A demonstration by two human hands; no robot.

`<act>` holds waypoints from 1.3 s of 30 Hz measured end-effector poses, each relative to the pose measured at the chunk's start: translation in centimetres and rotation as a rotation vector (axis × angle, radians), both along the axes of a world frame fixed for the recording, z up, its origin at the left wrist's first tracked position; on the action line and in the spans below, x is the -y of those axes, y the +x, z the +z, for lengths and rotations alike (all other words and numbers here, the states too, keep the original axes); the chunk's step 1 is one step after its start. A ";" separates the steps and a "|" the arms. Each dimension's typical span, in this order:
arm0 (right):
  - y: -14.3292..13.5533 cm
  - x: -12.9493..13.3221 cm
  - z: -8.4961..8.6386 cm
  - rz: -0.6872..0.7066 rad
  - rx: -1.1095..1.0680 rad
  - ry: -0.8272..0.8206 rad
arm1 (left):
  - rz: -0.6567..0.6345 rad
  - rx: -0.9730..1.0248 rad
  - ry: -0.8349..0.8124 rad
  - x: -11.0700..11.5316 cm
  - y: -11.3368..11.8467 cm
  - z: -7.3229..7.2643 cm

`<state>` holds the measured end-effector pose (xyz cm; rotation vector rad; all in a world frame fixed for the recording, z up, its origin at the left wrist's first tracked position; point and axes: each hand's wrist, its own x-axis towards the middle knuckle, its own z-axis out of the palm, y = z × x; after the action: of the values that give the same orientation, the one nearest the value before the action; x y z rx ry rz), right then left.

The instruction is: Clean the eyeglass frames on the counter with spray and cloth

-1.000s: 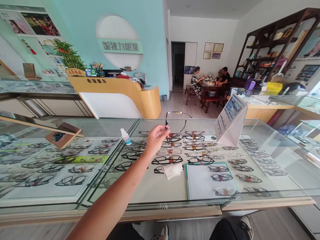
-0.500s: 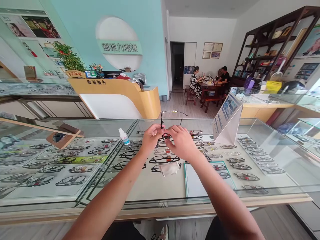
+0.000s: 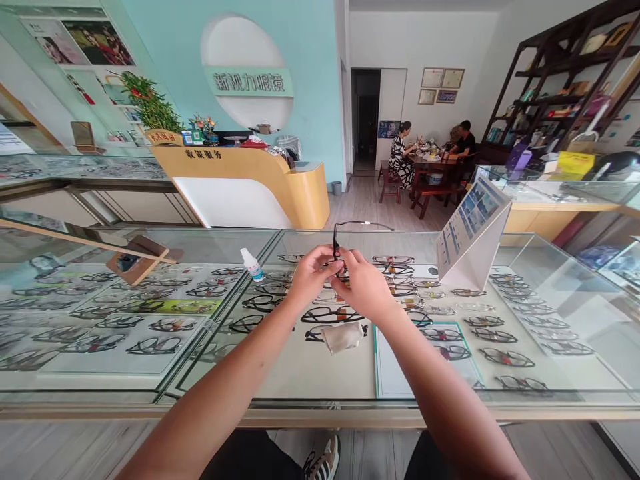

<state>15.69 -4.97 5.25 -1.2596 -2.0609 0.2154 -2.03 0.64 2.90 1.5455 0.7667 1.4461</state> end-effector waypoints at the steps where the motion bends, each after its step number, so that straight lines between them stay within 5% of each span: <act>1: 0.0 -0.2 -0.3 0.022 -0.045 0.013 | -0.019 0.005 -0.024 0.1 0.0 0.0; 7: -0.2 -1.4 -1.8 0.125 -0.321 -0.010 | -0.079 0.010 -0.133 0.4 -0.2 0.2; 12: 0.2 -1.9 -2.3 0.095 -0.349 -0.033 | 0.008 -0.063 0.007 0.7 -0.2 0.7; 17: 0.9 -2.4 -2.5 0.043 -0.376 -0.014 | 0.633 -0.337 0.360 0.0 -3.3 2.7; 20: 1.2 -2.7 -2.5 0.015 -0.387 -0.007 | 1.043 -0.494 0.196 -1.0 -6.6 3.6; 23: 1.4 -2.8 -2.4 0.010 -0.388 -0.007 | 1.214 -0.668 -0.132 -2.5 -9.7 3.4; 27: 1.5 -3.0 -2.6 0.018 -0.417 -0.013 | 1.095 -0.736 -0.418 -4.8 -12.9 2.0; 33: 1.3 -3.0 -2.6 0.059 -0.471 -0.017 | 1.004 -0.600 -0.522 -6.2 -14.8 1.3; 36: 1.1 -2.8 -2.2 0.067 -0.492 -0.014 | 1.014 -0.593 -0.429 -5.7 -14.3 2.0; 39: 1.0 -2.6 -1.8 0.067 -0.528 -0.025 | 0.907 -0.405 -0.124 -5.0 -12.8 2.9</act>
<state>16.66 -2.39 3.44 -1.0129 -1.6449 0.5441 -14.86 5.67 5.85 1.4668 1.9383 1.6452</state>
